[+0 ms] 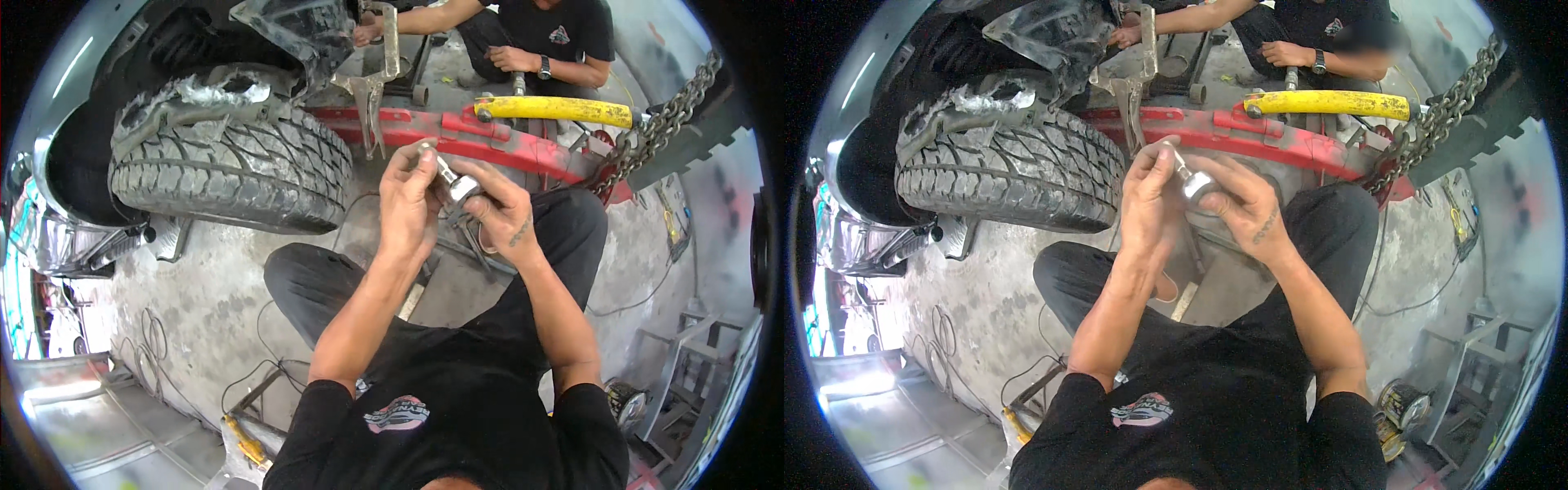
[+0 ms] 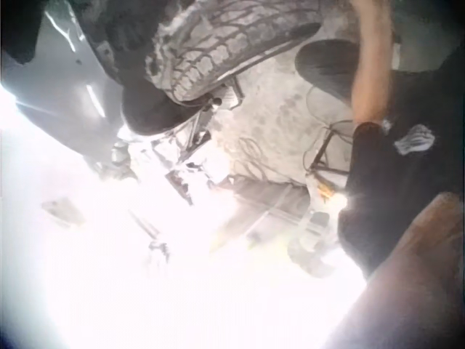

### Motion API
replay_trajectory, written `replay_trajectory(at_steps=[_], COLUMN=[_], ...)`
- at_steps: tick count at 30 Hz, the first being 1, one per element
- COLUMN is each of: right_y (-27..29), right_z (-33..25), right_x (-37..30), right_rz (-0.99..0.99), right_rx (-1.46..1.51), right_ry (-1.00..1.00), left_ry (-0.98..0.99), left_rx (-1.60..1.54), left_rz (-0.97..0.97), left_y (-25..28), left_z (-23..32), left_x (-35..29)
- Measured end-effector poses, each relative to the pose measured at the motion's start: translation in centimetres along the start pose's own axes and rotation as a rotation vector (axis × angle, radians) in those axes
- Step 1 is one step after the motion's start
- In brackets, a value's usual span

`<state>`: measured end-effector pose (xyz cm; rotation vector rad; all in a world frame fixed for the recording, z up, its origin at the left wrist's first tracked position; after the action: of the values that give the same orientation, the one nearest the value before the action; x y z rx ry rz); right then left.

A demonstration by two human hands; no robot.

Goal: The person works on a vehicle chassis with a tool, removes a metal component by hand, and unscrews a fastener from the frame.

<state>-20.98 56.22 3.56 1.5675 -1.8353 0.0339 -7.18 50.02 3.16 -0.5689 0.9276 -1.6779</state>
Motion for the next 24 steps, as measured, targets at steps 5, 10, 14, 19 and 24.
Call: replay_trajectory(at_steps=[5,10,14,19,24], right_y=[1.3,0.2,-1.2,-3.2,-10.2], right_z=[0.2,-0.5,-4.8,-14.4,-20.4], right_x=[0.0,1.8,6.6,14.8,22.2], right_rz=[0.006,-0.036,-0.059,-0.225,-0.382], right_rx=[0.014,0.058,-0.128,-0.727,-1.102], right_ry=[-0.039,-0.248,-0.145,0.635,0.892], left_ry=[0.002,0.078,0.106,-0.166,-0.587], left_rx=[0.012,-0.023,-0.137,-0.348,-0.540], left_rz=[-0.001,0.043,-0.005,-0.229,-0.385], left_y=[-0.1,1.7,2.4,1.8,2.3], left_z=[-0.5,1.1,3.8,10.4,17.8], left_x=[-0.3,1.0,1.8,3.0,6.4])
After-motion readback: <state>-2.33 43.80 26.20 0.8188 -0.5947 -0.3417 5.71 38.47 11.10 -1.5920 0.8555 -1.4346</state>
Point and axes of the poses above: each hand's wrist, its own x-axis towards the middle knuckle, its own y-axis out of the back of the hand, z = x × y, the point moved 2 cm from there along x, towards the middle knuckle, and after that the axes turned 14 degrees about -x, right-handed, at the moved point
